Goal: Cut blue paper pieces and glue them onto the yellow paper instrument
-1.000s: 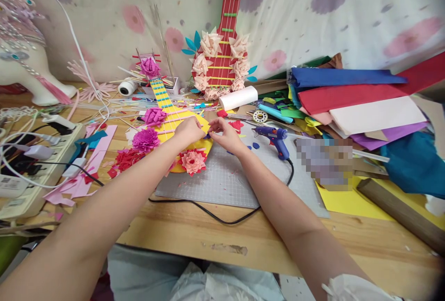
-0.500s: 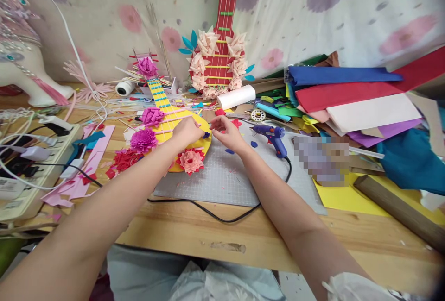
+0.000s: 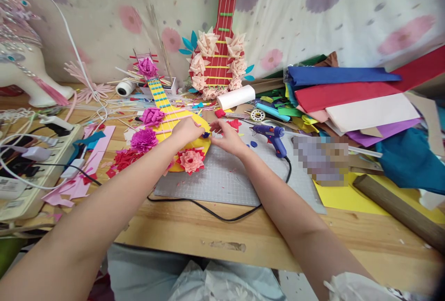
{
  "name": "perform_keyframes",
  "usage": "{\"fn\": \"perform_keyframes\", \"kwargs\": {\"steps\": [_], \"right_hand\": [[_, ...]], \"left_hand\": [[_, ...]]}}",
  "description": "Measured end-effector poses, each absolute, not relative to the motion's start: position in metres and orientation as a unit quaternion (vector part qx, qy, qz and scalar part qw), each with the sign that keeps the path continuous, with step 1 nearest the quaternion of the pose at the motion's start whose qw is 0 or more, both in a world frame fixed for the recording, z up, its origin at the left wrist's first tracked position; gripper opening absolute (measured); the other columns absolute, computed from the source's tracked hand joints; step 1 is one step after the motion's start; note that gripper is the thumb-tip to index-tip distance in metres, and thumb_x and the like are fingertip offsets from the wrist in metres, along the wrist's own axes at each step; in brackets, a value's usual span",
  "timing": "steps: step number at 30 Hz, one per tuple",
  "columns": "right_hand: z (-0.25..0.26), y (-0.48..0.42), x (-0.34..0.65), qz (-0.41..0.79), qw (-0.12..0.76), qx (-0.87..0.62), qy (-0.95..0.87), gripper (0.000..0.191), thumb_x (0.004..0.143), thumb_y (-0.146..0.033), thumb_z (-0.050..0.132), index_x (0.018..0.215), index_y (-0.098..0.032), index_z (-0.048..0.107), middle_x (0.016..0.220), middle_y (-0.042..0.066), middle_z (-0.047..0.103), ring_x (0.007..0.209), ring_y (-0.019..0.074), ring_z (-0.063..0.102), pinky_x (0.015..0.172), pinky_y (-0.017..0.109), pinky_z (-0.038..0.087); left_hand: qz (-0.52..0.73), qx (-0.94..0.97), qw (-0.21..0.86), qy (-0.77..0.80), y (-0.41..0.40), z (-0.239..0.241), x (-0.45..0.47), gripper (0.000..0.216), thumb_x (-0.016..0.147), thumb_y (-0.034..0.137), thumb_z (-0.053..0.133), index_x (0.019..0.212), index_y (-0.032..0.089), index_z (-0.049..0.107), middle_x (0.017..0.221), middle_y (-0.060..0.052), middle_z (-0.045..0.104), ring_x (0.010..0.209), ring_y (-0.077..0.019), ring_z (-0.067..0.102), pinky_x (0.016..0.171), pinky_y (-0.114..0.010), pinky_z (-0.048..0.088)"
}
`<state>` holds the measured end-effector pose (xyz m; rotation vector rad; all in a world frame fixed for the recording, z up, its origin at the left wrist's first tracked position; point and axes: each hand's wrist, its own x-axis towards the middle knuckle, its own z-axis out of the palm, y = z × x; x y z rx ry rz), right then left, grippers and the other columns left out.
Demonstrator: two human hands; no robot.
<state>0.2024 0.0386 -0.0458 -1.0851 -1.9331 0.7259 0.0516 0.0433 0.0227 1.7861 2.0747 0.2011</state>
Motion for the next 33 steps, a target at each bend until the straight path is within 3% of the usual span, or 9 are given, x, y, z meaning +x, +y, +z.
{"fn": "perform_keyframes", "kwargs": {"steps": [4,13,23,29,33], "right_hand": [[-0.046,0.032,0.197,0.207,0.356,-0.442,-0.797,0.045,0.064,-0.025,0.062,0.106,-0.019,0.048,0.101,0.008,0.058,0.090,0.0205,0.053,0.080,0.037,0.044],[-0.042,0.031,0.181,0.089,0.328,-0.467,-0.816,0.045,0.067,-0.020,0.056,0.110,-0.013,0.047,0.099,0.012,0.058,0.090,0.0251,0.053,0.079,0.038,0.043],[-0.040,0.030,0.184,0.025,0.302,-0.457,-0.836,0.033,0.073,-0.021,0.052,0.104,-0.013,0.050,0.097,0.014,0.059,0.091,0.0277,0.052,0.079,0.040,0.042],[-0.038,0.028,0.185,0.035,0.308,-0.453,-0.836,0.032,0.073,-0.017,0.049,0.105,-0.015,0.048,0.097,0.013,0.059,0.094,0.0278,0.051,0.080,0.040,0.040],[-0.039,0.028,0.185,0.039,0.304,-0.456,-0.836,0.032,0.072,-0.017,0.049,0.105,-0.015,0.048,0.098,0.013,0.059,0.092,0.0274,0.052,0.080,0.039,0.040]], "left_hand": [[0.060,0.646,0.193,0.737,0.045,0.024,0.052,0.020,0.065,0.033,0.055,0.074,0.019,0.066,0.082,-0.009,0.069,0.086,-0.0259,0.064,0.068,-0.031,0.045],[0.048,0.646,0.195,0.737,0.050,0.025,0.051,0.018,0.066,0.032,0.053,0.065,0.018,0.063,0.077,-0.012,0.069,0.087,-0.0289,0.064,0.068,-0.033,0.045],[0.061,0.638,0.196,0.742,0.049,0.024,0.052,0.032,0.067,0.034,0.055,0.091,0.016,0.063,0.097,-0.014,0.069,0.096,-0.0291,0.063,0.070,-0.033,0.045],[0.058,0.629,0.197,0.749,0.045,0.029,0.054,0.032,0.068,0.033,0.055,0.095,0.016,0.061,0.102,-0.014,0.068,0.099,-0.0263,0.062,0.073,-0.030,0.045],[0.061,0.632,0.204,0.745,0.046,0.029,0.054,0.027,0.068,0.034,0.055,0.089,0.017,0.063,0.092,-0.014,0.069,0.097,-0.0281,0.063,0.073,-0.032,0.045]]}}
